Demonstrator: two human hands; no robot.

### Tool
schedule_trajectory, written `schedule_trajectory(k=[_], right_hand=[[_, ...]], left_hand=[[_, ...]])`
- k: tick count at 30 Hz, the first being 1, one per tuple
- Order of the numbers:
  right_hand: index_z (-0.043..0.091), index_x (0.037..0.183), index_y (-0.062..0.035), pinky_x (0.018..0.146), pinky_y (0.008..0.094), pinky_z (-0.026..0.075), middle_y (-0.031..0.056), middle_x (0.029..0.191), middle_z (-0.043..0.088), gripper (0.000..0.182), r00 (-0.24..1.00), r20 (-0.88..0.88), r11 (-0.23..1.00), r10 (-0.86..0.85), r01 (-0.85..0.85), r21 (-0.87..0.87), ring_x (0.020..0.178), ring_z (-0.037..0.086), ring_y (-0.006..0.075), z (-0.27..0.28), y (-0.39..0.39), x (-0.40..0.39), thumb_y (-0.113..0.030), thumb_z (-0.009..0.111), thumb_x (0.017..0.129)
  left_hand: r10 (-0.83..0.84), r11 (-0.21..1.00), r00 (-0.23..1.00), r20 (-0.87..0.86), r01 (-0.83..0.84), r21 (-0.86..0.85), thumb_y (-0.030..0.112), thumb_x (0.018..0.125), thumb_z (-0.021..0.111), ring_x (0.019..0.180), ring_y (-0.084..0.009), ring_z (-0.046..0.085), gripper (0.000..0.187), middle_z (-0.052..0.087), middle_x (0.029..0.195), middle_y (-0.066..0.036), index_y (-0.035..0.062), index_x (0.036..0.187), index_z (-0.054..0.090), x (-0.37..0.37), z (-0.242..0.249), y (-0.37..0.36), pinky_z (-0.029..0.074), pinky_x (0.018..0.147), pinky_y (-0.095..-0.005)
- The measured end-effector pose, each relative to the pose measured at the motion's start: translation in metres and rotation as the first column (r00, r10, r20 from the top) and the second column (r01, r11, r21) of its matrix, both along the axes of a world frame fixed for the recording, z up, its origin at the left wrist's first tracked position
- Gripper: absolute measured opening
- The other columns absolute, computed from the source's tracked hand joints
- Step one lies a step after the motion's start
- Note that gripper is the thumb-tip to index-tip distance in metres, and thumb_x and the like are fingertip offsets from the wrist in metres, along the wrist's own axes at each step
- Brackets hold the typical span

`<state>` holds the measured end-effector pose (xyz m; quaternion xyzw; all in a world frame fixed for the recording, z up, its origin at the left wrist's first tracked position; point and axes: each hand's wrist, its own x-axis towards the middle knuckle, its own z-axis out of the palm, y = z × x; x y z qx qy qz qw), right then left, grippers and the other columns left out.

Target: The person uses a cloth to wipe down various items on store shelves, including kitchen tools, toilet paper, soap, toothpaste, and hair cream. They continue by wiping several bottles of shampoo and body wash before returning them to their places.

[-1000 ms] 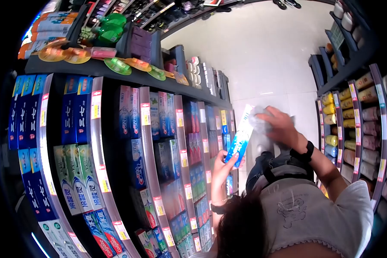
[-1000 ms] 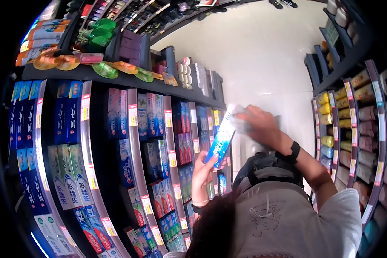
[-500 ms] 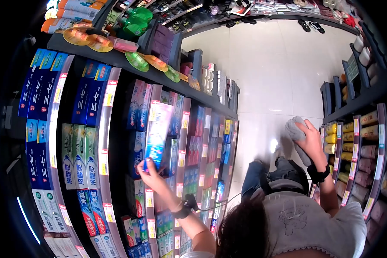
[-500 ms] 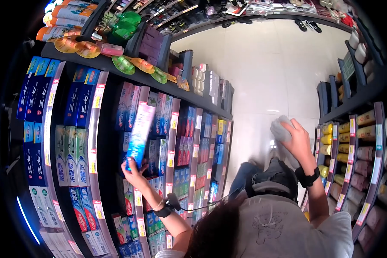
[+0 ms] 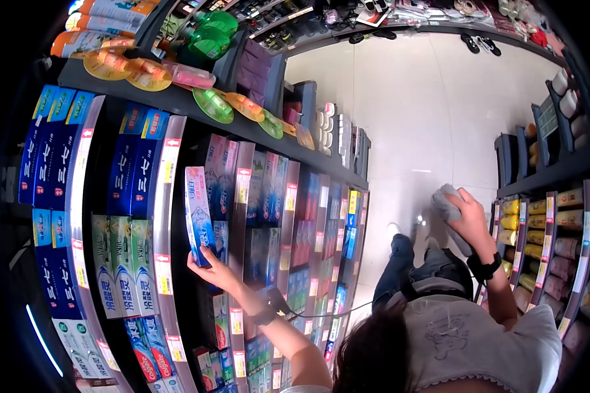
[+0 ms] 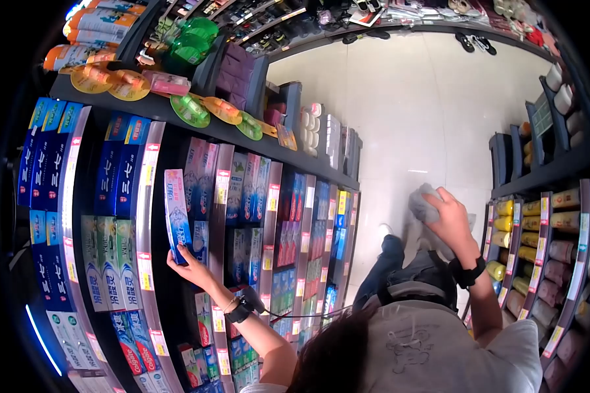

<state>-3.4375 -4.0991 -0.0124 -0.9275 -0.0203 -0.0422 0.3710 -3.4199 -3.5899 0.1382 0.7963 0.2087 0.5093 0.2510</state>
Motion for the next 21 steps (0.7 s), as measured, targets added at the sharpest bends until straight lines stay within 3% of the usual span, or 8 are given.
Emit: schedule_trajectory(k=[2,5,6,10,13,14,18,21], right_hand=[[0.065,0.11,-0.0068,0.076,0.042,0.051,0.0157,0.098,0.056,0.054,0.999,0.037,0.998,0.007,-0.009,0.061,0.089,0.06,0.038,0.0,0.016,0.012,-0.008,0.079,0.058],[0.065,0.109,-0.0073,0.074,0.0428,0.051,0.0155,0.097,0.055,0.053,0.993,0.079,0.996,0.093,-0.092,-0.01,0.087,0.059,0.0382,0.013,0.036,0.035,-0.009,0.079,0.058],[0.065,0.11,-0.008,0.074,0.0433,0.051,0.0151,0.097,0.055,0.054,0.993,0.056,0.994,0.105,-0.103,-0.034,0.086,0.059,0.0384,0.015,0.042,0.042,-0.009,0.079,0.058],[0.065,0.11,-0.0087,0.075,0.0429,0.051,0.0145,0.096,0.056,0.053,0.988,0.12,0.993,0.092,-0.082,-0.08,0.087,0.059,0.0377,0.023,0.06,0.065,-0.01,0.079,0.059],[0.065,0.11,-0.0092,0.075,0.0423,0.052,0.0139,0.096,0.056,0.052,0.99,0.122,0.995,0.068,-0.058,-0.082,0.088,0.06,0.0371,0.032,0.074,0.075,-0.01,0.079,0.06],[0.065,0.11,-0.0095,0.076,0.0422,0.052,0.0139,0.096,0.056,0.052,0.992,0.108,0.995,0.062,-0.053,-0.079,0.088,0.06,0.037,0.03,0.078,0.077,-0.01,0.079,0.06],[0.065,0.11,-0.0104,0.075,0.042,0.053,0.014,0.096,0.056,0.053,0.996,0.08,0.998,0.042,-0.038,-0.052,0.088,0.061,0.0369,0.022,0.093,0.084,-0.01,0.079,0.06],[0.065,0.11,-0.0106,0.075,0.0421,0.053,0.0139,0.096,0.057,0.053,0.995,0.077,0.997,0.062,-0.059,-0.041,0.088,0.061,0.0367,0.014,0.1,0.086,-0.01,0.079,0.059]], left_hand=[[-0.027,0.999,0.999,0.018,0.028,-0.026,0.034,0.093,0.065,0.097,-0.0223,0.052,0.044,0.056,0.107,-0.016,-0.0012,0.117,0.052,0.01,0.007,0.0,0.043,0.089,-0.0344],[0.046,0.999,0.998,-0.033,-0.046,0.002,0.035,0.093,0.065,0.099,-0.0283,0.054,0.052,0.057,0.111,-0.02,-0.0048,0.123,0.051,0.03,0.013,0.021,0.043,0.091,-0.0372],[0.04,0.999,0.998,-0.047,-0.04,0.017,0.036,0.092,0.066,0.108,-0.0347,0.055,0.059,0.057,0.121,-0.024,-0.0075,0.129,0.049,0.038,0.014,0.035,0.042,0.096,-0.0388],[0.004,0.995,0.991,-0.131,0.008,0.095,0.032,0.09,0.068,0.122,-0.0353,0.051,0.065,0.05,0.135,-0.027,-0.0069,0.136,0.043,0.065,0.018,0.069,0.038,0.104,-0.0384],[-0.128,0.99,0.976,-0.178,0.137,0.038,0.031,0.09,0.069,0.122,-0.0351,0.052,0.066,0.05,0.135,-0.027,-0.0063,0.137,0.042,0.08,0.021,0.074,0.038,0.104,-0.0387],[-0.086,0.992,0.974,-0.208,0.103,0.071,0.031,0.091,0.069,0.121,-0.034,0.052,0.064,0.05,0.135,-0.026,-0.0049,0.138,0.042,0.083,0.023,0.071,0.038,0.104,-0.0387],[-0.196,0.979,0.966,-0.172,0.202,0.02,0.026,0.091,0.068,0.115,-0.0308,0.057,0.056,0.057,0.128,-0.022,-0.0021,0.135,0.047,0.093,0.013,0.088,0.041,0.101,-0.0372],[-0.144,0.983,0.957,-0.252,0.167,0.072,0.024,0.092,0.068,0.112,-0.0298,0.058,0.051,0.059,0.125,-0.021,-0.0018,0.132,0.05,0.093,0.02,0.082,0.043,0.1,-0.0368]])
